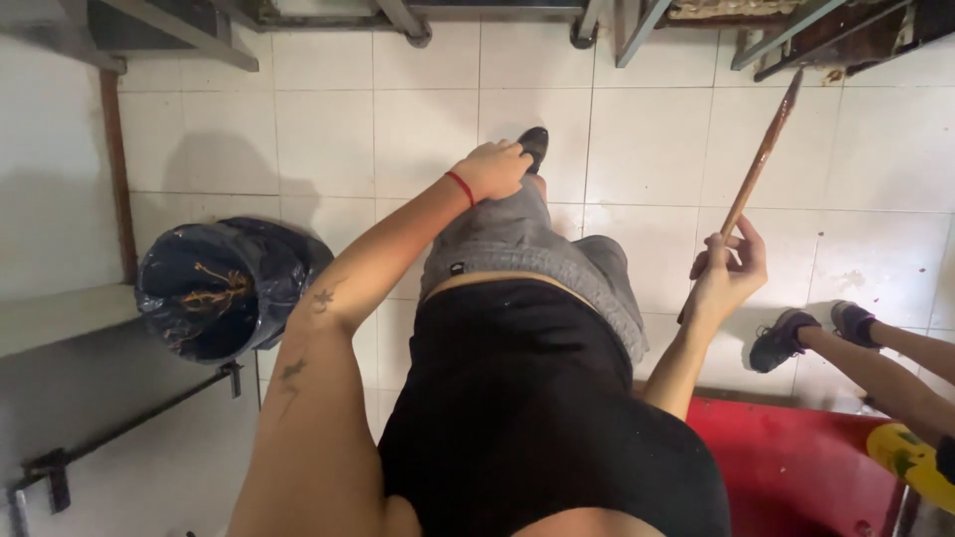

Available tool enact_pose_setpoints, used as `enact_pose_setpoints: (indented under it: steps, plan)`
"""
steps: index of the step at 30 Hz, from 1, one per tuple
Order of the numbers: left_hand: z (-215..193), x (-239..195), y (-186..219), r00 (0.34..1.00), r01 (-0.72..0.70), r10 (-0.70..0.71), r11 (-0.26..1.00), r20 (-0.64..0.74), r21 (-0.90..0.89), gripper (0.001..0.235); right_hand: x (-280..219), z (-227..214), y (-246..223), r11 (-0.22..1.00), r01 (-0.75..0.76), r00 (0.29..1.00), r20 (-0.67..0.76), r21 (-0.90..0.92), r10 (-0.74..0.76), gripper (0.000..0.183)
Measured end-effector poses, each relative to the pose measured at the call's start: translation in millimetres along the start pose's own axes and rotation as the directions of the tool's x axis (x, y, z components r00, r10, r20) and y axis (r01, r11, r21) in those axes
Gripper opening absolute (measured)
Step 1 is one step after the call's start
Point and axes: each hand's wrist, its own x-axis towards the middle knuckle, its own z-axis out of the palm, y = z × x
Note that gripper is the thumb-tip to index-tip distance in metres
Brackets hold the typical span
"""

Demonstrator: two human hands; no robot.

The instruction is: Stir-frying a mixture of meat and vegetables in a wok and then transferring the cooked food into a bowl.

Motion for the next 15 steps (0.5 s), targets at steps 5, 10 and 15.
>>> enact_pose_setpoints:
  steps: [5,10,15]
  plan:
    - [-7,-9,11,0.998,-0.052,0.052,0.998,-0.027,-0.018,0.041,-5,9,-4,1.000,-0.002,1.000,0.019,0.021,0.002,0.032]
    - [-7,-19,4,1.000,-0.025,0.025,0.998,0.000,-0.056,0.042,0,14,-10,1.000,-0.004,0.999,0.034,0.014,0.003,0.032]
    - [-2,-29,-18,0.998,0.011,-0.017,0.993,-0.056,-0.114,0.042,15,30,-13,0.999,-0.022,1.000,0.018,0.050,0.021,0.033]
